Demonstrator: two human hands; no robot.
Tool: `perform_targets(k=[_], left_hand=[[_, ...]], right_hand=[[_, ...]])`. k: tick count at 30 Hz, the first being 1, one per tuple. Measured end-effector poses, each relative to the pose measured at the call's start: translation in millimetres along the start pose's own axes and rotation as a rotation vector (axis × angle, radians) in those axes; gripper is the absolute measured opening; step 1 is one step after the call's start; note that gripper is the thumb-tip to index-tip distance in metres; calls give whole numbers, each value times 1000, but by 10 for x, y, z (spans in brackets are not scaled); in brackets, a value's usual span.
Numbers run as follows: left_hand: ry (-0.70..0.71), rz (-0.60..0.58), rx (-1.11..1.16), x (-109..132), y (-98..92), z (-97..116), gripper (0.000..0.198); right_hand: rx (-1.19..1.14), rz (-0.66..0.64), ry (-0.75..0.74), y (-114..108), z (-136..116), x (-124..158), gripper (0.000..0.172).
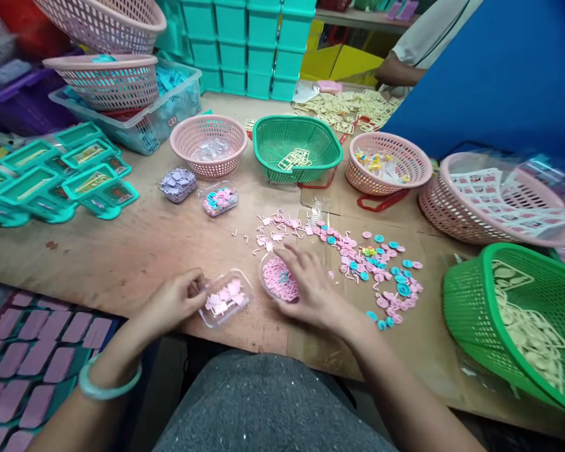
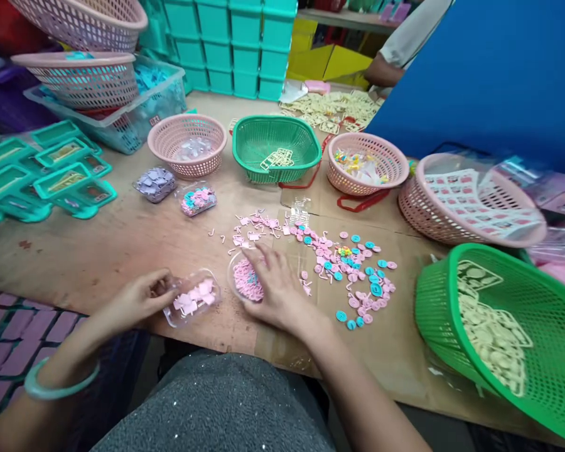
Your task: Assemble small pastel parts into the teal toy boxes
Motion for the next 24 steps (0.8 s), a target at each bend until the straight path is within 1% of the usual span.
perform_targets(k=[2,4,6,7,8,9,10,11,12,13,14,15,16,18,20,21,22,24], left_hand=[[-55,142,-77,13,-180,-134,21],[-126,270,-129,15,-338,-257,23],[-177,391,-147,20,-441,-317,21],[-161,470,-155,23,-466,-302,20],[-108,563,-165,23,-469,-251,19],[-24,656,-175,14,-448,-164,20],[79,724,-180,-12,-403,-49,22],[190,753,-172,-64,-336,86,22],[285,714,-150,-147,-251,225,18],[361,612,-110,-260,-157,357,15],[418,498,-53,-394,-63,469,14],[444,393,-4,-539,23,552,12],[421,325,39,-683,93,601,12],[310,175,55,-928,187,605,13],[199,30,10,-1070,228,534,12],[167,-29,-16,-1103,237,493,10],[147,-65,-42,-1121,241,458,7],[138,-70,-92,-1136,243,422,5]], right_hand=[[-77,-50,-13,148,-132,-28,97],[-163,-92,-32,210,-220,-49,103],[-267,-112,-74,175,-227,-83,109],[-322,-98,-96,125,-193,-114,105],[-369,-54,-107,60,-134,-162,92],[-398,10,-100,-11,-56,-229,73],[-399,77,-75,-78,34,-315,51],[-369,130,-42,-132,123,-420,33],[-315,158,-9,-167,204,-539,22],[-247,158,15,-180,269,-662,17],[-176,131,28,-172,313,-782,15],[-110,92,34,-148,340,-888,14],[-52,56,34,-115,351,-971,13],[34,-4,41,-45,350,-1048,11],[79,-28,52,-3,353,-1014,13],[83,-24,54,4,362,-970,14],[71,-14,52,2,377,-917,15],[-9,41,49,-23,426,-816,17]])
Point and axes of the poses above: each hand's wrist, its own x-axis away from the middle knuckle, its own y-axis out of the palm, z = x × y, the point moved 1 cm from there along -x, towards the middle knuckle, and after that the axes turned 12 degrees about -z, right-handed, at the moved point
